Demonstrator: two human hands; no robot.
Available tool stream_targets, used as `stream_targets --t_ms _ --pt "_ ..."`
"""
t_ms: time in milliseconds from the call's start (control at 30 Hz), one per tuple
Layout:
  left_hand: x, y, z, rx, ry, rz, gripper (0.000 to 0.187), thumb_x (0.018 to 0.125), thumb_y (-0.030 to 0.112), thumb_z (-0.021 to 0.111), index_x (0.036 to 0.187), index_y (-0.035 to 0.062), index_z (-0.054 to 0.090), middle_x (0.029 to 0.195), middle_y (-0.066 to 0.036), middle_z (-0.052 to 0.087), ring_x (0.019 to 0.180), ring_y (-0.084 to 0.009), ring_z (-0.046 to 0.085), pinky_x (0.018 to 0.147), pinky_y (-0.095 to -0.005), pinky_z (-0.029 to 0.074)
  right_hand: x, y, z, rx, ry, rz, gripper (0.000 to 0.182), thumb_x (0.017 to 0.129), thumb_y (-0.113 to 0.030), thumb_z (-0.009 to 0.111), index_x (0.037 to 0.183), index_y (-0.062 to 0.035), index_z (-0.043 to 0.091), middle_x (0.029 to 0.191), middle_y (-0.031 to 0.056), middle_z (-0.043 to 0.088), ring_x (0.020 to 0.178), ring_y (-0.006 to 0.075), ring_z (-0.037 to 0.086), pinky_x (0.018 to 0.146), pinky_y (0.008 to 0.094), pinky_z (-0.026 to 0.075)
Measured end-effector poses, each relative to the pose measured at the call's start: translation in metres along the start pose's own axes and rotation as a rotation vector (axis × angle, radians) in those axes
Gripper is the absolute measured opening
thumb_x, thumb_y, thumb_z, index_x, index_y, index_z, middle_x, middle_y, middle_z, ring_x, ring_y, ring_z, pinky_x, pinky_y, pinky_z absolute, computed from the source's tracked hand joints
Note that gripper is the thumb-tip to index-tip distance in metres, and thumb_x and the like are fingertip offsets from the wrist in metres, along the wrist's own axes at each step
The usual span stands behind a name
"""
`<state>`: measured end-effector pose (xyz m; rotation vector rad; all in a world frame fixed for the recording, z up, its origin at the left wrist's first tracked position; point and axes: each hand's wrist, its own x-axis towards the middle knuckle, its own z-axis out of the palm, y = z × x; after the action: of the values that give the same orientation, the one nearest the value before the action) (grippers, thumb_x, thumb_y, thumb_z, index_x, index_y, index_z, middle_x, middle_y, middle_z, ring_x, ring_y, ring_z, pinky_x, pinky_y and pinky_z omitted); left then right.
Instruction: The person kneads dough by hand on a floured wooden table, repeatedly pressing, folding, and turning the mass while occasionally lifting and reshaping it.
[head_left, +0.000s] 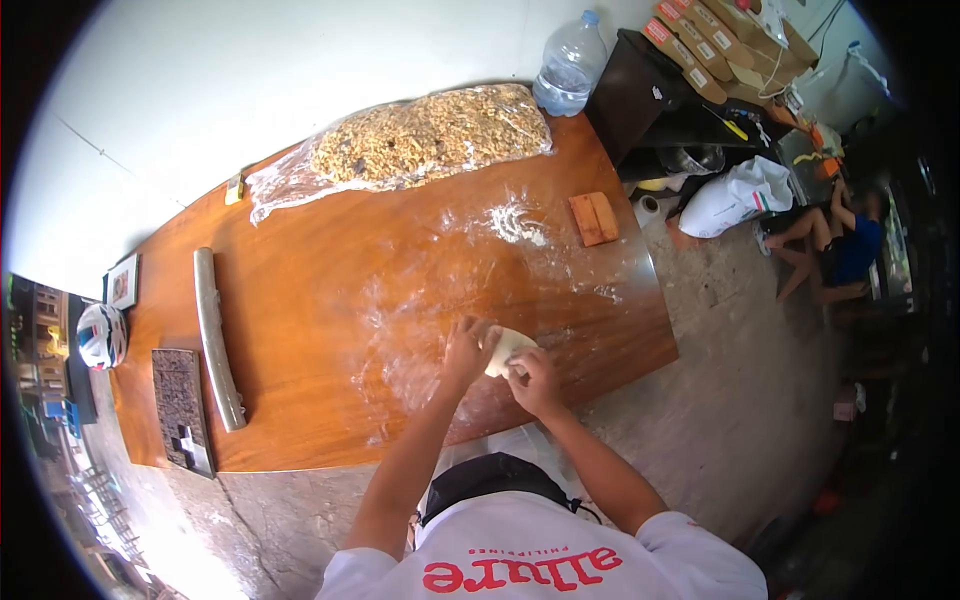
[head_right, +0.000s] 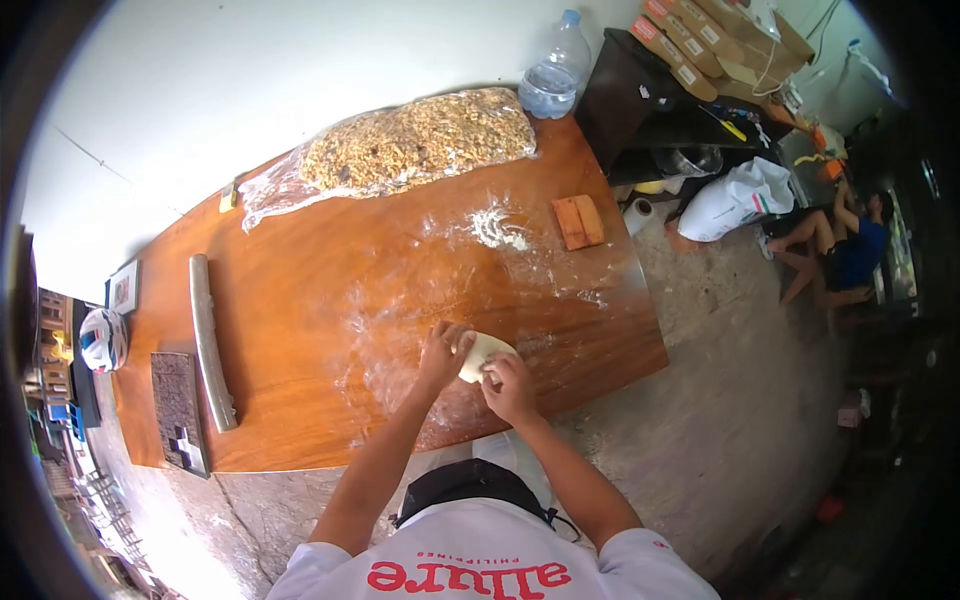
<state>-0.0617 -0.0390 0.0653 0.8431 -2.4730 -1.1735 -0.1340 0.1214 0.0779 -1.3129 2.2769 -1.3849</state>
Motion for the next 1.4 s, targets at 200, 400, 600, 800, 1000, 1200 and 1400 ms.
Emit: stream_targets --t_ms 200,400,600,800,1000,1200,1400 --pt "-0.052 0.019 0.031 -0.017 -0.029 0.025 0.038 0.096 0.027 0.05 0.126 0.005 0.058 0.112 -0.017 0.058 0.111 -0.0369 0.048 0.097 -0.053 0.033 -0.01 -0.008 0.008 -0.168 0.22 0.103 0.038 0.099 -0.028 0.044 0.122 -0.0005 0.056 0.123 0.0251 0.054 0.115 0.0437 0.051 0.101 0.051 0.038" --pt "-0.065 -0.009 0.052 0.011 0.035 0.247 0.047 0.094 0.032 0.049 0.136 0.0103 0.054 0.14 -0.019 0.047 0.131 -0.0378 0.04 0.112 -0.0572 0.024 -0.031 0.03 0.037 -0.404 0.057 -0.002 0.048 0.1 -0.034 0.037 0.129 0.0001 0.054 0.138 0.027 0.047 0.126 0.0472 0.044 0.106 0.0586 0.031" --pt "0.022 -0.026 0.052 0.207 0.154 0.126 0.042 0.096 0.029 0.047 0.135 0.0166 0.057 0.143 -0.016 0.046 0.135 -0.0348 0.037 0.117 -0.0573 0.016 0.067 0.051 0.041 -0.513 -0.088 0.085 0.044 0.094 -0.028 0.044 0.132 -0.0085 0.055 0.137 0.0201 0.051 0.128 0.0399 0.046 0.108 0.0567 0.029" --pt "0.127 -0.049 0.04 0.287 0.391 -0.104 0.038 0.097 0.029 0.046 0.131 0.0165 0.06 0.144 -0.013 0.046 0.14 -0.0337 0.034 0.119 -0.0552 0.015 0.203 0.085 0.069 -0.419 -0.029 0.091 0.042 0.084 -0.016 0.054 0.126 -0.0087 0.055 0.132 0.0182 0.05 0.125 0.0371 0.045 0.107 0.0555 0.031" --pt "0.187 -0.061 0.025 0.3 0.619 -0.198 0.044 0.104 0.035 0.04 0.123 0.0042 0.064 0.136 -0.018 0.053 0.134 -0.035 0.041 0.115 -0.0476 0.025 0.28 0.11 0.099 -0.226 0.109 -0.156 0.027 0.087 -0.018 0.057 0.111 -0.0061 0.061 0.116 0.0123 0.059 0.118 0.0322 0.051 0.101 0.0485 0.038" --pt "0.113 -0.025 0.023 -0.097 0.151 -0.074 0.047 0.096 0.028 0.057 0.134 -0.0002 0.055 0.13 -0.017 0.056 0.122 -0.0355 0.052 0.105 -0.0453 0.04 0.247 0.121 0.028 0.364 0.407 0.199 0.017 0.094 -0.02 0.064 0.094 -0.0041 0.07 0.089 0.0112 0.07 0.087 0.0221 0.065 0.08 0.0356 0.05" --pt "0.05 -0.02 0.032 0.056 0.372 -0.318 0.071 0.085 0.028 0.074 0.144 0.0014 0.045 0.116 -0.018 0.059 0.102 -0.0292 0.059 0.082 -0.042 0.05 0.16 0.096 0.053 0.094 0.147 0.182 0.022 0.088 -0.015 0.064 0.106 -0.0019 0.068 0.107 0.0151 0.066 0.102 0.0316 0.063 0.089 0.0412 0.051"
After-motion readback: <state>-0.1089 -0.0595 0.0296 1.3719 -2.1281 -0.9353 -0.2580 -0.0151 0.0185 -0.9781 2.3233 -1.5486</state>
